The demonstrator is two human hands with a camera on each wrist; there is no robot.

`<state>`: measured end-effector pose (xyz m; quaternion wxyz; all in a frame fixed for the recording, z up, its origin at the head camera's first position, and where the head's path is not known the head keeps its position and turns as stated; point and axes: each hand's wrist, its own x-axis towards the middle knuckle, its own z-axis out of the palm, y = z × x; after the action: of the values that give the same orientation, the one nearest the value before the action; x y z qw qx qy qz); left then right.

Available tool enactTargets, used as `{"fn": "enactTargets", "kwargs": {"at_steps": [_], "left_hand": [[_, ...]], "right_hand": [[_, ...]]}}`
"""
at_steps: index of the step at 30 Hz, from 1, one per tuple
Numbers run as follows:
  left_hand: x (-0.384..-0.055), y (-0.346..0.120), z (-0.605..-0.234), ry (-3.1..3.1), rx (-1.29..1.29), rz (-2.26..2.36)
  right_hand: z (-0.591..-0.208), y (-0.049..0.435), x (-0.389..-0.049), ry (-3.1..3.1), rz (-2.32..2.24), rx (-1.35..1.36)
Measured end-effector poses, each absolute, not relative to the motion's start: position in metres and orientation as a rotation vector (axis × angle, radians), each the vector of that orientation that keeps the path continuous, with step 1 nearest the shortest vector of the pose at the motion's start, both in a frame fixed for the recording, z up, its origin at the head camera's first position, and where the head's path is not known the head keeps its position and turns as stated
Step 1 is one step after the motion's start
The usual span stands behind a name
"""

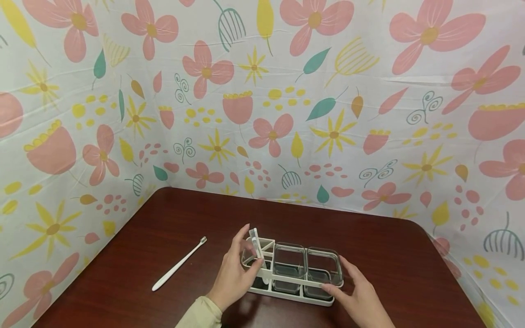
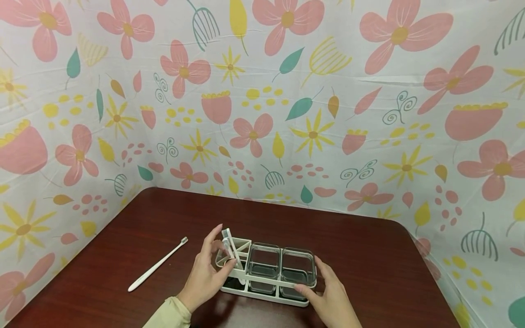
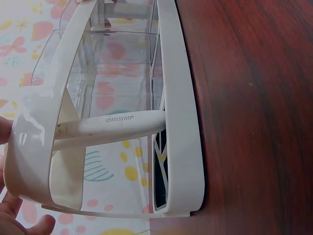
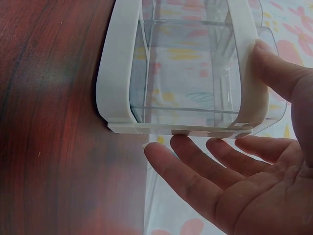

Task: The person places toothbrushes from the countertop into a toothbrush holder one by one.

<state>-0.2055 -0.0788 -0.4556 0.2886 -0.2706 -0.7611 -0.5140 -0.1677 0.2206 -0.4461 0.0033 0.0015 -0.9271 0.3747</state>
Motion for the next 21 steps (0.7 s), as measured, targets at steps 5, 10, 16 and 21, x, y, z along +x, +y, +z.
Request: {"fn": "enactTargets", "kwargs": {"at_steps": [5, 10, 16, 21], "left_hand": [[-0.206, -0.083, -0.455, -2.087, -0.718, -1.323], [-0.205, -0.086, -0.453, -2.143, -0.694, -1.24], [-0.205, -0.091, -0.449, -2.148, -0.703, -1.215], [-0.207, -0.102, -0.443, -2.145, -0.734, -1.19]], "right_hand": [[-0.447, 0.221, -0.169, -2.924, 1.166, -0.01], [-0.447, 0.22, -0.169, -2.935, 1.162, -0.017], [-0.446, 0.221, -0.169, -2.922, 1.16, 0.002], [-0.446, 0.22, -0.169, -2.927, 1.154, 0.003]]}}
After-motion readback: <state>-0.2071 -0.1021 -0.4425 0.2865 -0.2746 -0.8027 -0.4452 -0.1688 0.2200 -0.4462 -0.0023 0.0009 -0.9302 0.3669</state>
